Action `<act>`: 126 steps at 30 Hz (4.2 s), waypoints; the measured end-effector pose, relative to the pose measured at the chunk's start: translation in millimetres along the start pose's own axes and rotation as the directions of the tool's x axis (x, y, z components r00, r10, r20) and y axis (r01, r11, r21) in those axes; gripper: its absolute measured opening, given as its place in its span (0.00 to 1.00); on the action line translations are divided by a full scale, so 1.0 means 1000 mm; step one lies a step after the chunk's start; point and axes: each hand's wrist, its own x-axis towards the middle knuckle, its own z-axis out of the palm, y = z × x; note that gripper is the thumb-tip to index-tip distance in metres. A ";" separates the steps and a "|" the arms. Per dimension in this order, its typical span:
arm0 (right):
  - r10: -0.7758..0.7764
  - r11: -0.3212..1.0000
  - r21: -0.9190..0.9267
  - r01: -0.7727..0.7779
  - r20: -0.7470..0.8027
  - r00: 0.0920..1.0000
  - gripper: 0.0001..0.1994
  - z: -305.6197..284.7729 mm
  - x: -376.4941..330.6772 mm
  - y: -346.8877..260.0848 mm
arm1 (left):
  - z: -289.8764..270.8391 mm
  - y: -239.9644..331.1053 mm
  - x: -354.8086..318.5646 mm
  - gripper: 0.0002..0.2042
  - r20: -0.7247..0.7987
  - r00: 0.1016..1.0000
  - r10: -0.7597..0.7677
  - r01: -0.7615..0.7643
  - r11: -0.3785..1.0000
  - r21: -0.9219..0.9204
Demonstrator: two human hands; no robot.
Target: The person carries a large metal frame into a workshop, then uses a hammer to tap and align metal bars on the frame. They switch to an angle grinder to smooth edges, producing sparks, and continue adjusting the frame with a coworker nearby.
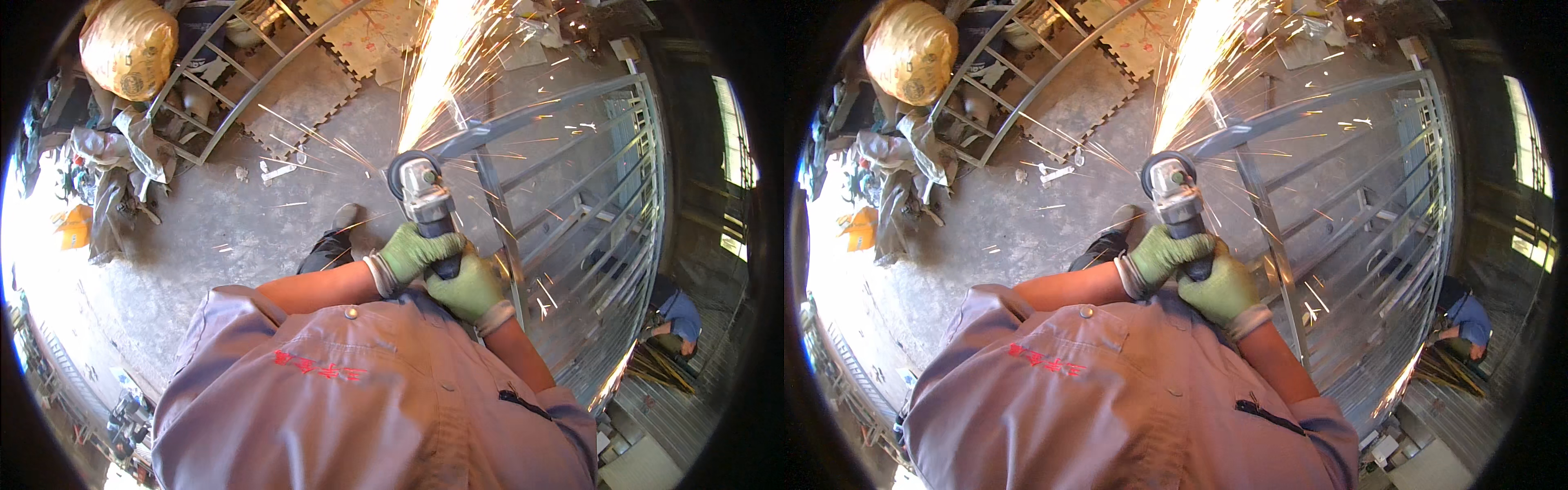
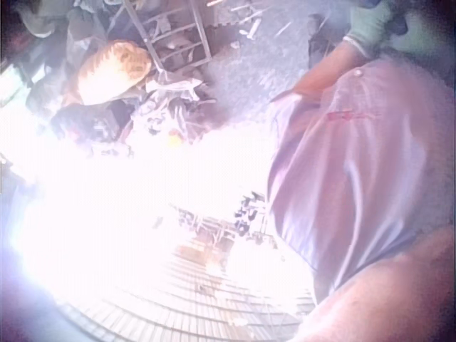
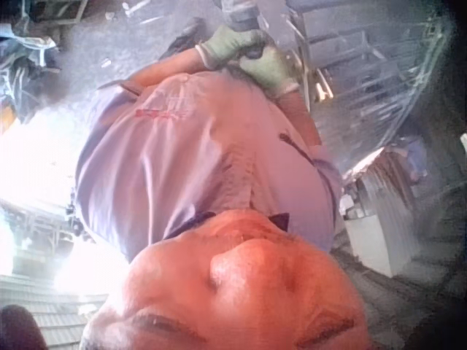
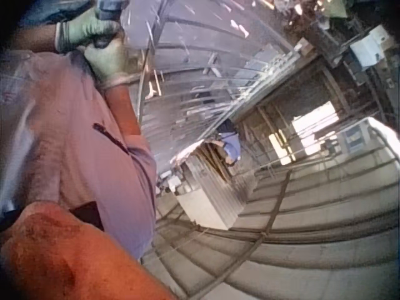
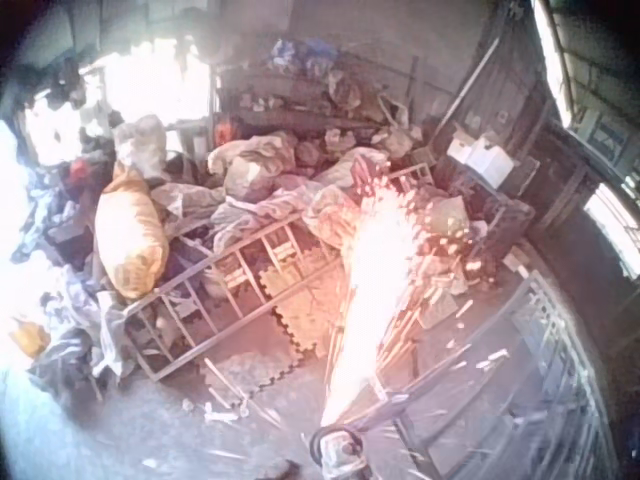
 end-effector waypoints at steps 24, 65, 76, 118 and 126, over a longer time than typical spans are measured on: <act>0.017 0.998 0.059 -0.013 -0.064 0.998 0.40 0.000 -0.003 0.005 | 0.001 -0.006 0.009 0.15 0.068 0.992 0.108 -0.121 0.965 0.231; -0.102 0.987 -0.130 0.096 -0.047 0.994 0.39 -0.001 0.012 -0.023 | -0.016 0.010 -0.002 0.14 -0.042 0.990 0.138 -0.138 0.990 0.000; -0.049 0.942 -0.327 0.081 0.105 0.993 0.36 -0.048 0.031 -0.094 | -0.011 0.037 0.000 0.15 -0.120 0.982 0.148 -0.185 0.892 -0.413; 0.603 0.467 0.863 0.192 -0.470 0.644 0.38 0.159 -0.420 0.335 | 0.265 -0.397 -0.091 0.36 0.439 0.622 -0.649 0.170 0.659 0.733; 0.844 0.181 0.918 0.353 -0.329 0.423 0.32 0.281 -0.626 0.434 | 0.305 -0.599 -0.202 0.43 0.422 0.372 -0.827 -0.029 0.444 0.896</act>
